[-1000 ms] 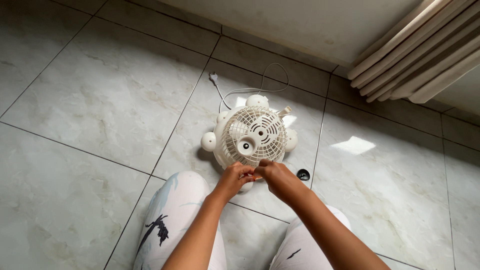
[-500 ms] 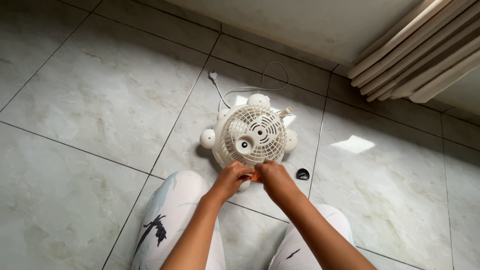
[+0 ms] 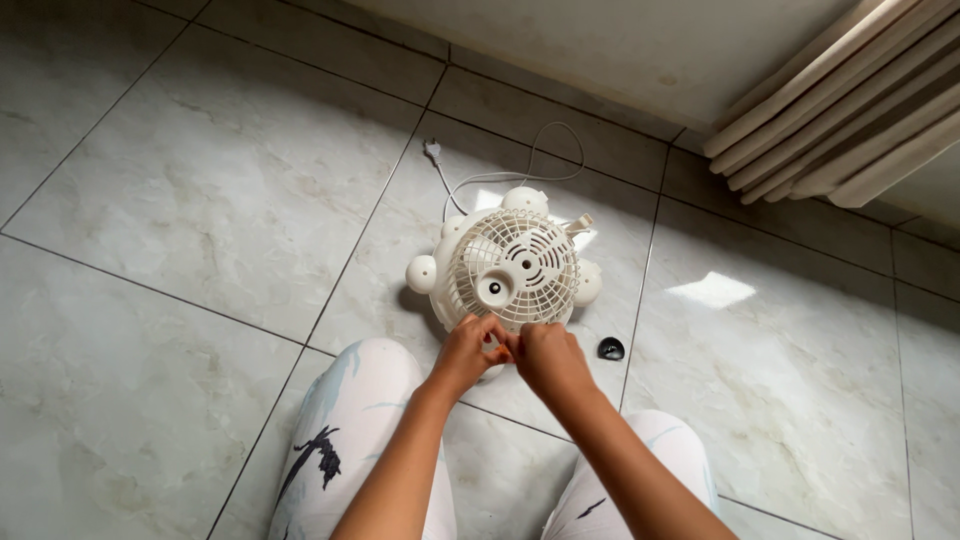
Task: The person disassembles a small white electric fan by removing screws and detaching the front grille and fan blades. They use a screwdriver to loosen fasteners and separate the components on the floor.
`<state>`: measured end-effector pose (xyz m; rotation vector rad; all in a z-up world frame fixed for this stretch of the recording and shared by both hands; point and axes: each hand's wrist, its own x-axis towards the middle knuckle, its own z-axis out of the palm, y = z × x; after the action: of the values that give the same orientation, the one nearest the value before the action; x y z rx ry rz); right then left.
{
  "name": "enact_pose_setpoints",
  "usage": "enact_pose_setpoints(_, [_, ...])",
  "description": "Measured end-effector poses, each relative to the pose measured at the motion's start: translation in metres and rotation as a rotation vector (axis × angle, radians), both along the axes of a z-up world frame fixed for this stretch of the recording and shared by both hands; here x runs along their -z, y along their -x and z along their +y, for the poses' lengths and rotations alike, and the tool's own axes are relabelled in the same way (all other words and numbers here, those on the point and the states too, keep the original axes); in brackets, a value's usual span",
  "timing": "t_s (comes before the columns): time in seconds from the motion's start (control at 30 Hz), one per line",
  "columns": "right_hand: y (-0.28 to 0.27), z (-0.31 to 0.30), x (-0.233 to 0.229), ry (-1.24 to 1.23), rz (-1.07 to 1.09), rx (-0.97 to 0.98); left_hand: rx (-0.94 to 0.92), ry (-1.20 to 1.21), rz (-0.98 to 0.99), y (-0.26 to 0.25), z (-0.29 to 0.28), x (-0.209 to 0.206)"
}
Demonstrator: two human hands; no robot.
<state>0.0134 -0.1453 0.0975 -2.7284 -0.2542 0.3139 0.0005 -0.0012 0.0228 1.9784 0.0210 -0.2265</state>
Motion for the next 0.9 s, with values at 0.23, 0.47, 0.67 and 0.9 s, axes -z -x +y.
enact_pose_setpoints(0.23, [-0.011,-0.009,0.02,0.01,-0.007,-0.263,0.1,0.053,-0.18,0.003,0.006,0.021])
enact_pose_setpoints(0.47, [-0.016,-0.01,0.001,-0.066,-0.006,-0.309,0.053,0.007,-0.154,0.001,0.006,0.029])
enact_pose_setpoints(0.67, [-0.009,0.002,-0.004,-0.04,0.139,0.041,-0.039,0.033,-0.112,-0.001,0.004,0.016])
enact_pose_setpoints(0.9, [0.0,0.001,0.002,-0.145,-0.047,-0.152,-0.194,0.023,-0.185,0.002,0.006,0.048])
